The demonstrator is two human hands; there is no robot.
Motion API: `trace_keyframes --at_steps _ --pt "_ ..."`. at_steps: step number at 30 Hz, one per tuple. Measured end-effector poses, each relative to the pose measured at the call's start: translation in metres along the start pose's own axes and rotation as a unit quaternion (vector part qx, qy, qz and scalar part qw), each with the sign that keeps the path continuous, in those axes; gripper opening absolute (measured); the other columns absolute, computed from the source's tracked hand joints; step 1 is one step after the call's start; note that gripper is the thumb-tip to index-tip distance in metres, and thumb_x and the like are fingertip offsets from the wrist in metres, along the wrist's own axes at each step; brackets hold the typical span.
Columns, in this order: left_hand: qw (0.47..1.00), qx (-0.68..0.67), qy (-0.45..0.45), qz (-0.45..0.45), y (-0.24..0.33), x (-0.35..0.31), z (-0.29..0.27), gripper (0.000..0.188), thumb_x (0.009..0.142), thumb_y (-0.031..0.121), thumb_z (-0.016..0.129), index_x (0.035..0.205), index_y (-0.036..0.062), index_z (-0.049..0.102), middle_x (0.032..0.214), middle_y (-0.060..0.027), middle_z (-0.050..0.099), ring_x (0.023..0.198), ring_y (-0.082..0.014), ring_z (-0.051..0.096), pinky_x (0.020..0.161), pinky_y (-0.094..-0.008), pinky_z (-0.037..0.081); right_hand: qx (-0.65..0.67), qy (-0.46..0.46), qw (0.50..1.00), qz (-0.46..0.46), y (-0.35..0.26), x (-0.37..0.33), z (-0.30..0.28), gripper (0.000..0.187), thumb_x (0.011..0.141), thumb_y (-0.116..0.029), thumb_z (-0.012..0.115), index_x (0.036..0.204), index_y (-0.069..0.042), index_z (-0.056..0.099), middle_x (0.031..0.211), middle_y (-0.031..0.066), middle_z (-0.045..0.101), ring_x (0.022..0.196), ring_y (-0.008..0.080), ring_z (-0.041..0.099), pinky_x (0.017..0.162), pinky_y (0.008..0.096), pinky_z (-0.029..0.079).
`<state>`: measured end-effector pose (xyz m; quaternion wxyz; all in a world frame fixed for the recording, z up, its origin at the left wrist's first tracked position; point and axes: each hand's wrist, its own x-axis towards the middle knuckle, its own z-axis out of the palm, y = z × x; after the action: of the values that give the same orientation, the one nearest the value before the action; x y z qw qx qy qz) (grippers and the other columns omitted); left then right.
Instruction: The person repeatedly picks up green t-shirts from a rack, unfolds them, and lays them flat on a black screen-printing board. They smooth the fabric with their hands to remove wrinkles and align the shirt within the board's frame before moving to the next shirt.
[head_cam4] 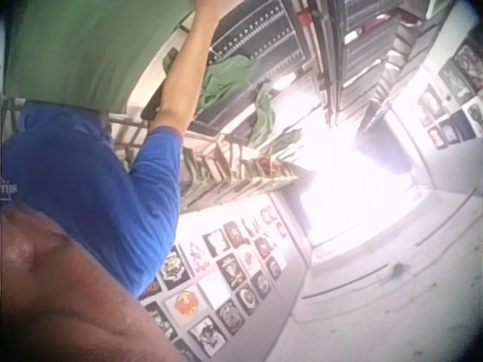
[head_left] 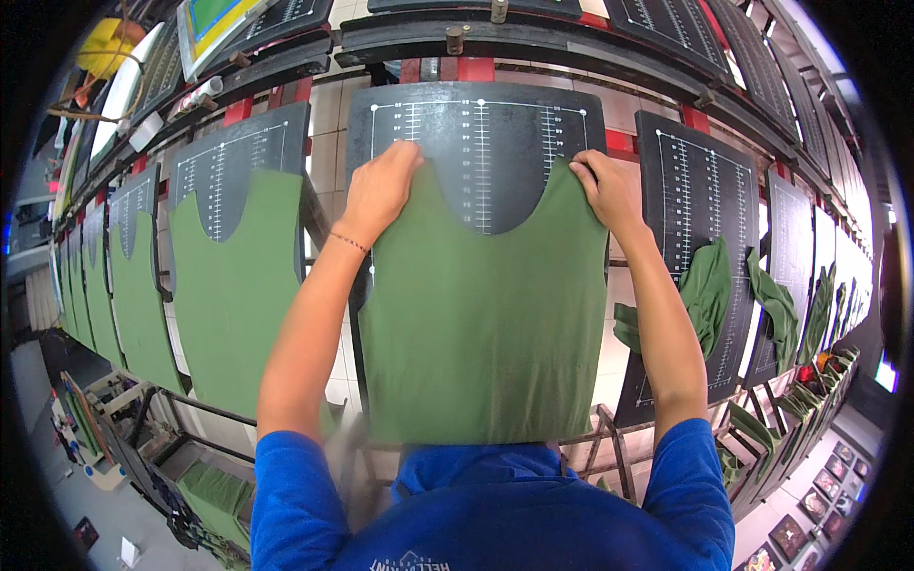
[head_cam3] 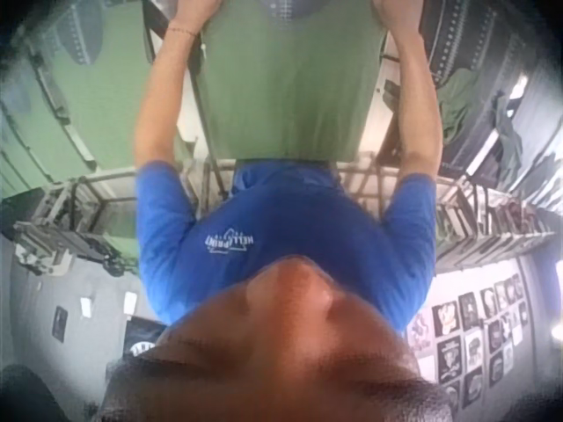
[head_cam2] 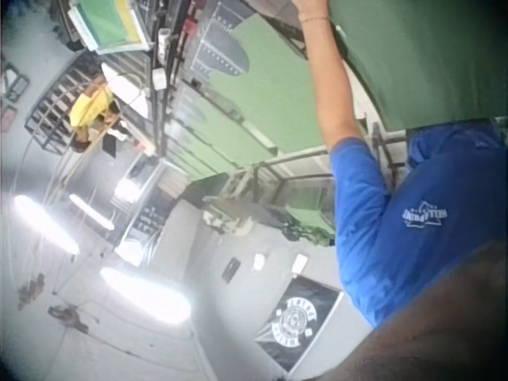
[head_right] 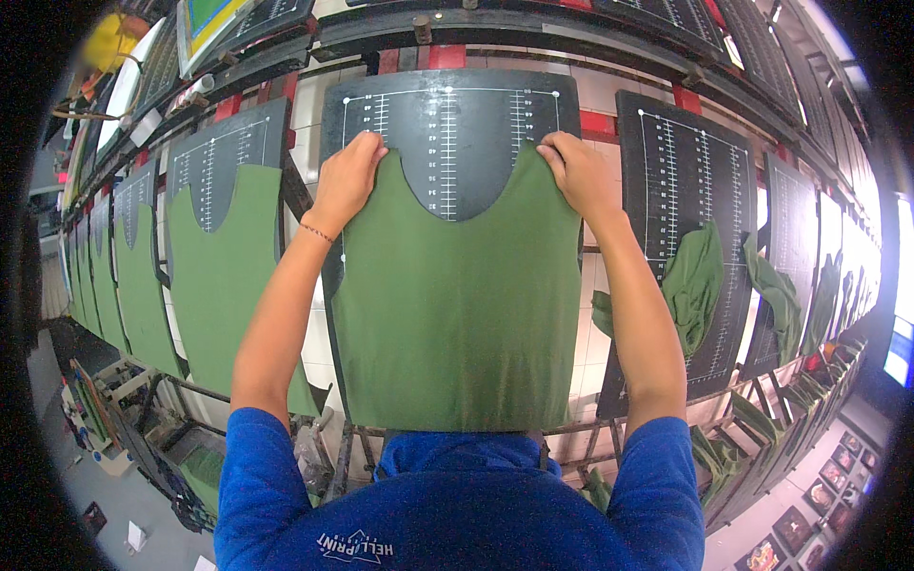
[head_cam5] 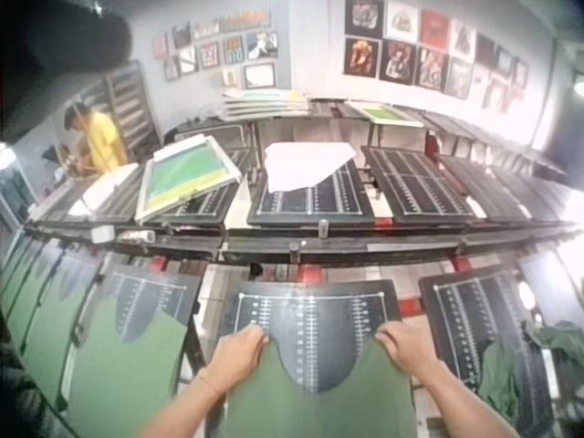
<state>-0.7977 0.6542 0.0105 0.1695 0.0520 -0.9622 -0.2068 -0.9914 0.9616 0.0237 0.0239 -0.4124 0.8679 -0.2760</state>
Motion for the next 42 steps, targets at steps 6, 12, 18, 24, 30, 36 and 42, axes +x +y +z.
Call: trace_keyframes --at_steps 6,12,18,24,30,36,42 --pt "1.000 0.026 -0.009 0.006 -0.009 0.008 0.007 0.014 0.100 0.020 0.055 0.099 0.0073 0.050 0.091 -0.0125 0.062 0.079 -0.0396 0.063 0.063 -0.0487 0.050 -0.029 0.016 0.999 -0.002 -0.004 0.006 0.002 0.018 0.097 -0.026 0.060 0.099 -0.008 0.065 0.093 0.0102 0.068 0.087 0.0324 0.067 0.075 0.0412 0.052" --pt "0.999 0.036 -0.031 -0.002 -0.011 0.011 0.007 0.014 0.099 0.020 0.056 0.100 0.0072 0.050 0.091 -0.0126 0.062 0.080 -0.0389 0.064 0.064 -0.0489 0.050 -0.043 0.036 0.998 -0.016 -0.004 0.007 0.006 0.017 0.096 -0.026 0.061 0.098 -0.010 0.065 0.091 0.0086 0.068 0.084 0.0313 0.067 0.071 0.0405 0.053" --pt "0.993 0.080 -0.085 -0.021 -0.007 0.014 0.005 0.013 0.097 0.019 0.057 0.100 0.0070 0.052 0.097 -0.0108 0.063 0.089 -0.0362 0.065 0.072 -0.0483 0.050 -0.080 0.013 0.996 0.023 -0.006 0.009 0.008 0.021 0.095 -0.027 0.064 0.104 -0.009 0.065 0.094 0.0105 0.069 0.083 0.0327 0.067 0.073 0.0402 0.052" --pt "0.982 0.120 0.120 -0.085 0.020 -0.029 -0.021 0.022 0.095 0.012 0.060 0.113 -0.0004 0.058 0.109 -0.0190 0.062 0.105 -0.0390 0.057 0.089 -0.0494 0.045 -0.092 0.145 0.984 0.052 -0.013 -0.029 -0.016 0.034 0.095 -0.026 0.065 0.116 -0.001 0.059 0.108 0.0195 0.065 0.105 0.0381 0.061 0.090 0.0453 0.049" --pt "0.937 0.043 0.007 -0.348 0.133 -0.256 -0.068 0.021 0.097 0.018 0.058 0.104 -0.0025 0.057 0.099 -0.0207 0.056 0.097 -0.0403 0.053 0.085 -0.0485 0.044 0.253 -0.076 0.908 0.325 -0.036 -0.290 -0.024 0.050 0.098 -0.024 0.060 0.139 0.001 0.044 0.115 0.0168 0.065 0.108 0.0259 0.062 0.096 0.0378 0.047" --pt "0.928 -0.002 -0.028 -0.372 0.178 -0.343 -0.077 0.016 0.093 0.010 0.063 0.095 -0.0032 0.055 0.093 -0.0188 0.056 0.090 -0.0390 0.055 0.082 -0.0469 0.043 0.278 -0.162 0.831 0.454 -0.087 -0.415 -0.032 0.025 0.097 -0.023 0.064 0.099 0.002 0.064 0.075 0.0014 0.057 0.070 0.0095 0.052 0.064 0.0273 0.044" --pt "0.916 -0.060 0.016 -0.396 0.174 -0.358 -0.074 0.012 0.095 0.010 0.061 0.093 -0.0006 0.054 0.087 -0.0172 0.060 0.085 -0.0370 0.055 0.075 -0.0462 0.044 0.230 -0.113 0.855 0.450 -0.087 -0.422 -0.040 0.024 0.093 -0.017 0.068 0.077 -0.002 0.060 0.062 -0.0041 0.048 0.058 0.0062 0.044 0.053 0.0268 0.037"
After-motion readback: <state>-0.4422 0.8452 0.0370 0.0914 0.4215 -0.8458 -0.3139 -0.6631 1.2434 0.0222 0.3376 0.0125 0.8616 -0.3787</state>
